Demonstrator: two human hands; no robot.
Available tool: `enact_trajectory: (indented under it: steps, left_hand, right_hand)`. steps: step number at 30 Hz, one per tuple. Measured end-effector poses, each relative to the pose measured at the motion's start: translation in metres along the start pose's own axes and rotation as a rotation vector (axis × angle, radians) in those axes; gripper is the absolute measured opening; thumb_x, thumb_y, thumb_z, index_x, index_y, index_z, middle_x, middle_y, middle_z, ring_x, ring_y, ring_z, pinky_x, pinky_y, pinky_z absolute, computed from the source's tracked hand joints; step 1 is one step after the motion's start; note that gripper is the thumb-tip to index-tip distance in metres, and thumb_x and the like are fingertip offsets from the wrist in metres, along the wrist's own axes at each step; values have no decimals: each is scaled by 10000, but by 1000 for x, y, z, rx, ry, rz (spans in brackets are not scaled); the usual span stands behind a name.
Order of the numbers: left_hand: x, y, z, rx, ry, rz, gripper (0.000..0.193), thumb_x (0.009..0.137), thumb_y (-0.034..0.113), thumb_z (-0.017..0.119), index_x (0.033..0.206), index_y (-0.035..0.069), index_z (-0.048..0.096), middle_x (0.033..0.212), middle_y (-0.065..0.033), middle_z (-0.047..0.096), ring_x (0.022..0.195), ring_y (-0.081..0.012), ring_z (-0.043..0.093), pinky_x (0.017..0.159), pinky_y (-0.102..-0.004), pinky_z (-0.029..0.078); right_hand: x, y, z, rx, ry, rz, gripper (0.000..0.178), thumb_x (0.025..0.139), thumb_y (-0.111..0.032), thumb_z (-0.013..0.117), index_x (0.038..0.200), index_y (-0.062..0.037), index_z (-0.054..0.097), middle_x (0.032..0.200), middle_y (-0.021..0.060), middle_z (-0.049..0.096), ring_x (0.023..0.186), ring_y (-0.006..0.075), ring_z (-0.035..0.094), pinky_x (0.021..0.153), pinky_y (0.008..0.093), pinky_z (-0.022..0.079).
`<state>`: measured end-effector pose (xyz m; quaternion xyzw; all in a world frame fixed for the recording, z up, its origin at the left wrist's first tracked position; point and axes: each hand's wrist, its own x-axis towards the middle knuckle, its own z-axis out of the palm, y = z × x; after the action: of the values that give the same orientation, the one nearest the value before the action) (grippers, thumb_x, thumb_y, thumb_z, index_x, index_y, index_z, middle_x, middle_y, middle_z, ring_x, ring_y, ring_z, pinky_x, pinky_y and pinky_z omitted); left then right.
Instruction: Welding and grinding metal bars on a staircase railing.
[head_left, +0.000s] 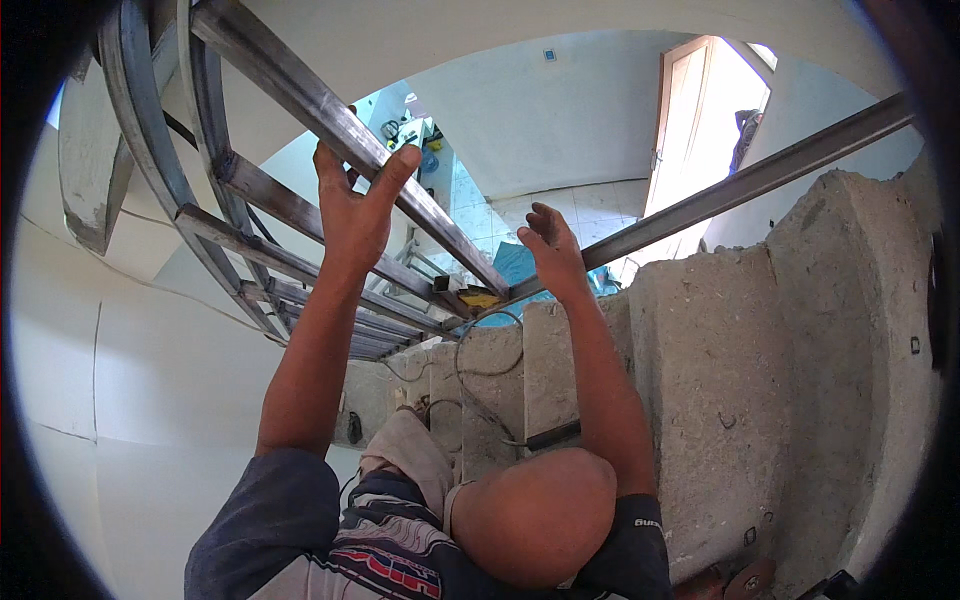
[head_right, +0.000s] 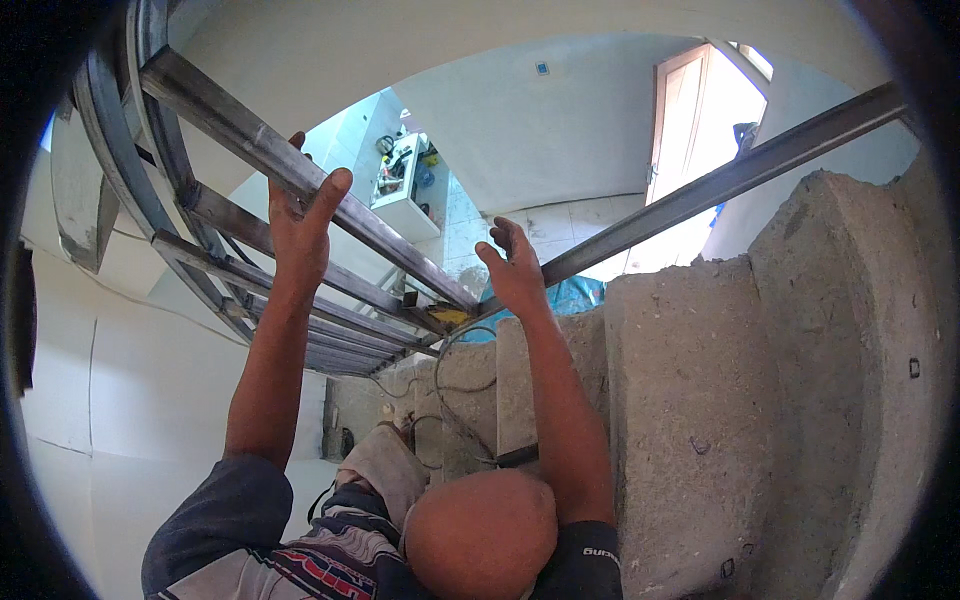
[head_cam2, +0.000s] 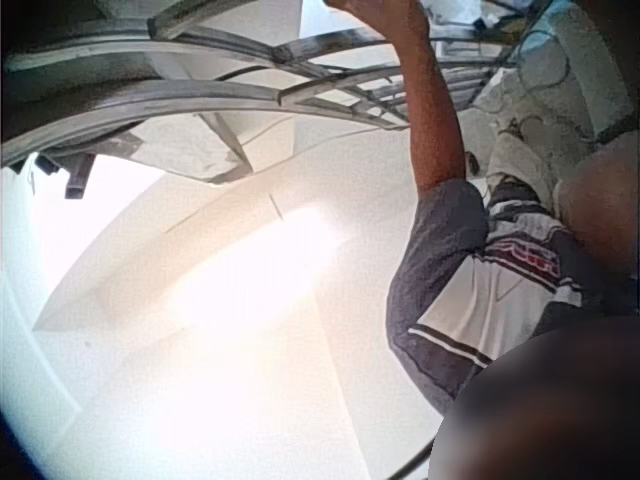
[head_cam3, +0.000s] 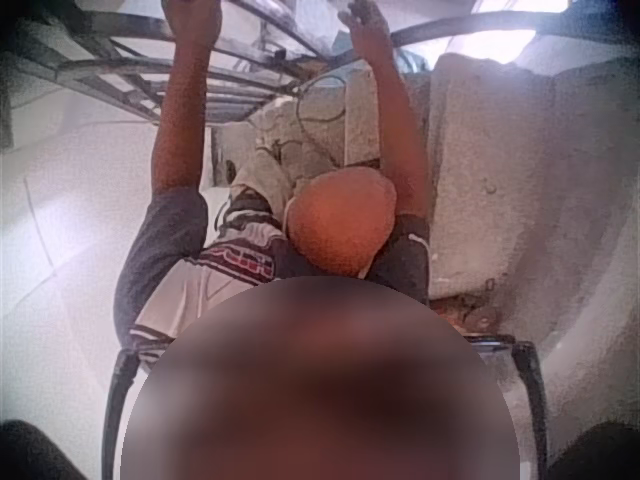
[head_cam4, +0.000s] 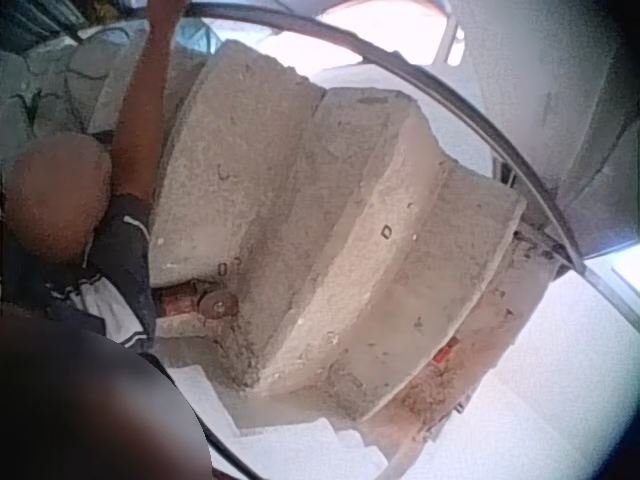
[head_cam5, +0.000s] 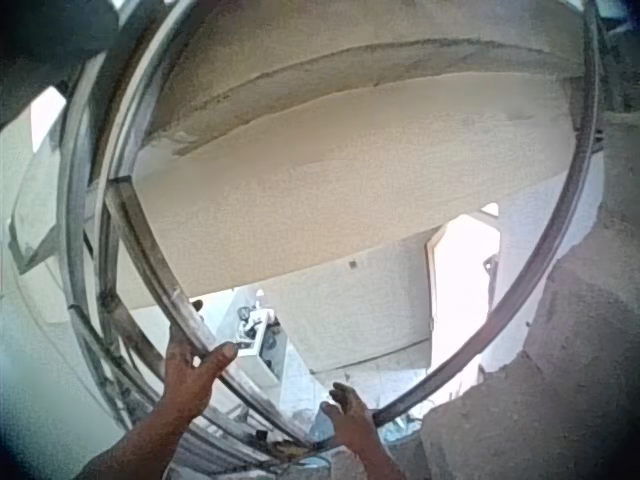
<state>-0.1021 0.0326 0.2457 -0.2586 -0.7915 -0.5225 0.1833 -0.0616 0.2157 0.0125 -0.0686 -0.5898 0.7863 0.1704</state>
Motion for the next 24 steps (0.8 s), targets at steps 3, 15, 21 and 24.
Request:
enact_trajectory:
  steps: [3,15,21,24]
  left_hand:
    - [-1,5,4,-19,-7,0,1039,794,495,837,1524,-13,300,1524,-241,341,1423,-384,347,1159,-497,343]
    - [-5,14,3,-12,-7,-62,691,816,299,872,1317,-11,510,1264,-148,575,1141,-224,568,969,-355,485]
    - [-4,7,1,-67,-16,-68,713,807,253,877,1336,-6,475,1260,-149,541,1153,-228,553,957,-355,496]
    - [-5,13,3,-44,11,-54,701,816,246,870,1334,-3,469,1258,-148,534,1143,-224,554,938,-346,507]
  right_hand:
    - [-2,-2,-2,-9,-6,16,616,926,-228,709,1446,-8,461,1364,225,574,1281,285,558,1061,391,451]
    - [1,4,-3,-22,-17,11,583,942,-162,700,1441,10,452,1383,217,558,1292,262,543,1083,377,440]
    - [-1,5,0,26,-4,-13,611,925,-205,708,1441,6,456,1364,223,571,1283,288,554,1084,398,436]
    - [-2,1,0,-12,-12,12,615,926,-201,708,1445,9,451,1368,224,570,1290,288,550,1083,394,437]
